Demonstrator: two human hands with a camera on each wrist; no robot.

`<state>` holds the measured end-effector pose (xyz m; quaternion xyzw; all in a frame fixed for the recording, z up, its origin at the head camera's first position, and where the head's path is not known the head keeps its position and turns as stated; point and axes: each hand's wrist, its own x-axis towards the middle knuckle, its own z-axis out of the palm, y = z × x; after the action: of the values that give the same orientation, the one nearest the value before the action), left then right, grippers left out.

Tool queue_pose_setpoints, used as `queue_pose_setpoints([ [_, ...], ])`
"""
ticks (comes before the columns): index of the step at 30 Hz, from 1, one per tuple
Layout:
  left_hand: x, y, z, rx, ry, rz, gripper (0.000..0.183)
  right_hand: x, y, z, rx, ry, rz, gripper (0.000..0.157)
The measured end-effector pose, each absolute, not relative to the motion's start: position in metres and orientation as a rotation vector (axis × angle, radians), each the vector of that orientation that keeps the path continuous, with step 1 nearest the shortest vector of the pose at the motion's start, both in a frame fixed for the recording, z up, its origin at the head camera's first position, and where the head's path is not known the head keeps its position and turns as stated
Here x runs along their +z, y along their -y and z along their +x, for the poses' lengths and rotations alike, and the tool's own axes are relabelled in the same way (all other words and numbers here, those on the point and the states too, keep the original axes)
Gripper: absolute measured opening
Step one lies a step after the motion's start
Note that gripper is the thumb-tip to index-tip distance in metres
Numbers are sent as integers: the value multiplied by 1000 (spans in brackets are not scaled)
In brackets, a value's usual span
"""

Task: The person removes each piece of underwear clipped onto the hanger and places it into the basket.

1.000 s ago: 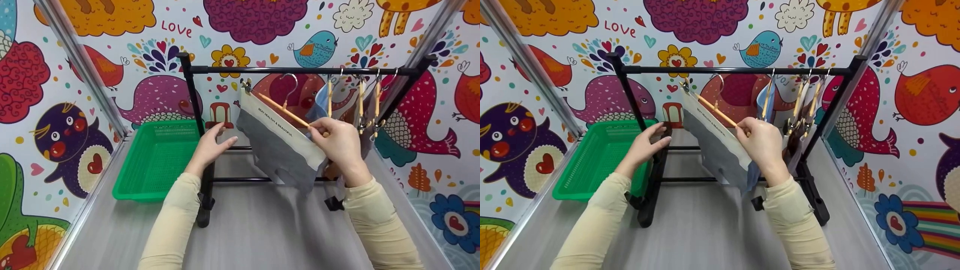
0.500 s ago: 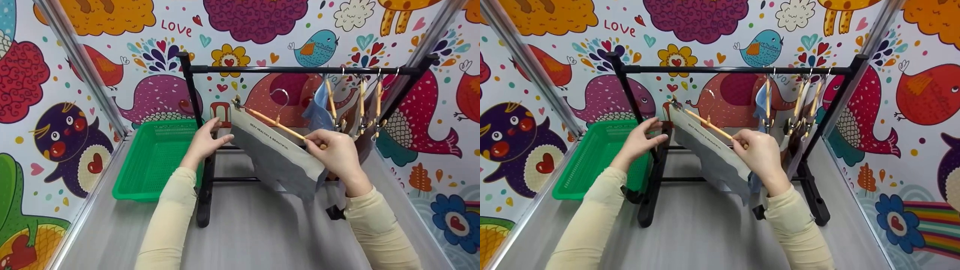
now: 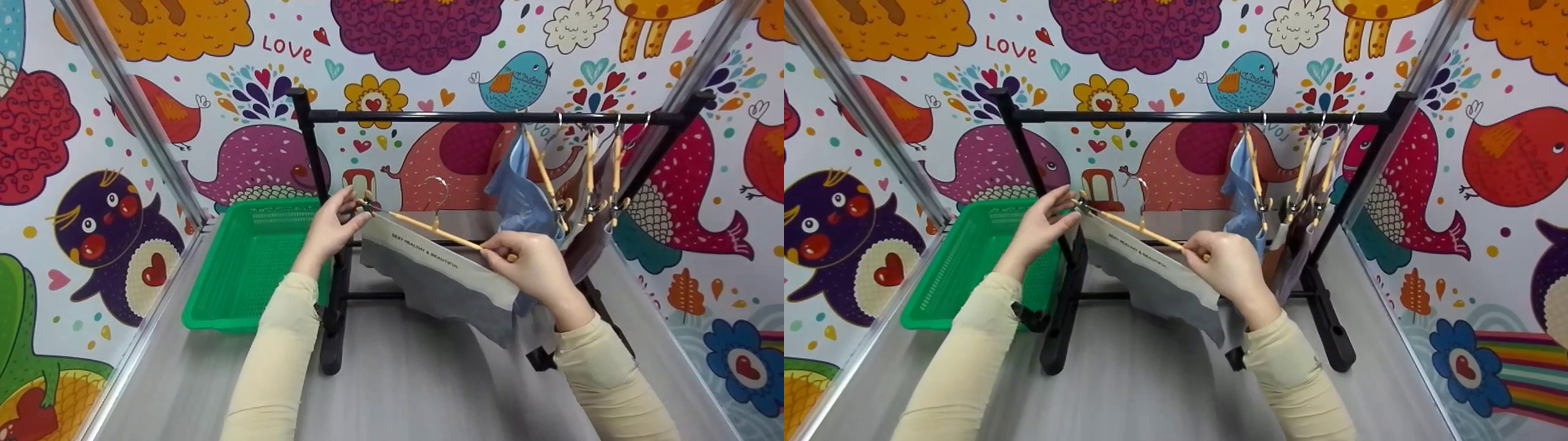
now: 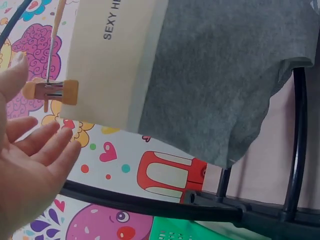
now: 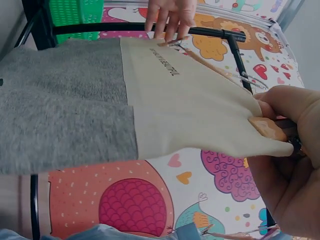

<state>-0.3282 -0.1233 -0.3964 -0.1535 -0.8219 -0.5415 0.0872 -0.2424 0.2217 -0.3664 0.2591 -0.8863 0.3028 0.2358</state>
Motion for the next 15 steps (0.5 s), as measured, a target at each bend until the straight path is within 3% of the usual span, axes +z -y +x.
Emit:
queue_pose_setpoints([
  [15,-409,131,-320,-1694,2376,-539,42,-378,-222,-250,903,2427,816,12],
])
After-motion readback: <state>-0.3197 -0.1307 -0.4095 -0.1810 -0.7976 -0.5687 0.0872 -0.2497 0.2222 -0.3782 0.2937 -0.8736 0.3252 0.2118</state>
